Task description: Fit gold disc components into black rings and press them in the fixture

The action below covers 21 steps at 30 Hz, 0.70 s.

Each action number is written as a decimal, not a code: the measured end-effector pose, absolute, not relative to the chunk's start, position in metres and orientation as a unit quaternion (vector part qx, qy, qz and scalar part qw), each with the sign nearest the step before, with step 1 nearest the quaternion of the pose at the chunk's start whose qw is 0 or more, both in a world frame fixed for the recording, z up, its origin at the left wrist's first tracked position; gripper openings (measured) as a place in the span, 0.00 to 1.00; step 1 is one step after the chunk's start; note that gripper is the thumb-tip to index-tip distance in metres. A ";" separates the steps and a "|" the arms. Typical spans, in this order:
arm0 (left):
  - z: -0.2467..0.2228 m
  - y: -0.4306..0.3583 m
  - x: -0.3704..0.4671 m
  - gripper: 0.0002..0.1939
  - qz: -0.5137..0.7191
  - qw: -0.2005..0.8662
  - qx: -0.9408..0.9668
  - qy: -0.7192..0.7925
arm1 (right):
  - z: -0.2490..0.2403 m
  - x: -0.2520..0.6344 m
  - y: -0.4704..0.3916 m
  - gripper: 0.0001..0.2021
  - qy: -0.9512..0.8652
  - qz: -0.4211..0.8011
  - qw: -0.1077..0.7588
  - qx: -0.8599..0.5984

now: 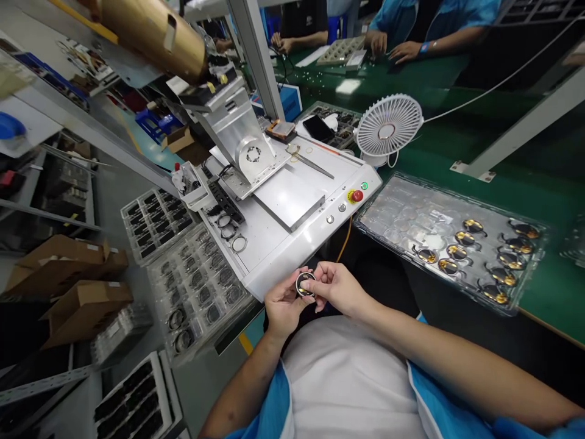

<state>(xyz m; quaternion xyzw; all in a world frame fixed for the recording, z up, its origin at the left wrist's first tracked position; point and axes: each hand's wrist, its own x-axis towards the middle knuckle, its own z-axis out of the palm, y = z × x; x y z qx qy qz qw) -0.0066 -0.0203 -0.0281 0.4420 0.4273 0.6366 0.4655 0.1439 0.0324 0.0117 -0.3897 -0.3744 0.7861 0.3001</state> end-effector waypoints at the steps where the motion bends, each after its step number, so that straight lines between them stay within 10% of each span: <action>1: -0.028 -0.020 -0.008 0.26 0.642 0.457 0.428 0.442 | 0.014 0.143 0.042 0.30 -0.395 0.780 0.286 -0.393; 9: -0.007 -0.017 -0.011 0.19 0.617 0.501 0.425 0.434 | 0.044 0.155 0.165 0.20 -0.343 0.634 0.474 -0.505; 14: -0.007 -0.020 -0.008 0.34 0.594 0.434 0.462 0.495 | 0.048 0.161 0.166 0.19 -0.361 0.621 0.494 -0.489; 21: -0.010 -0.021 -0.003 0.37 0.584 0.361 0.508 0.520 | 0.038 0.166 0.068 0.23 -0.467 0.739 0.293 -0.387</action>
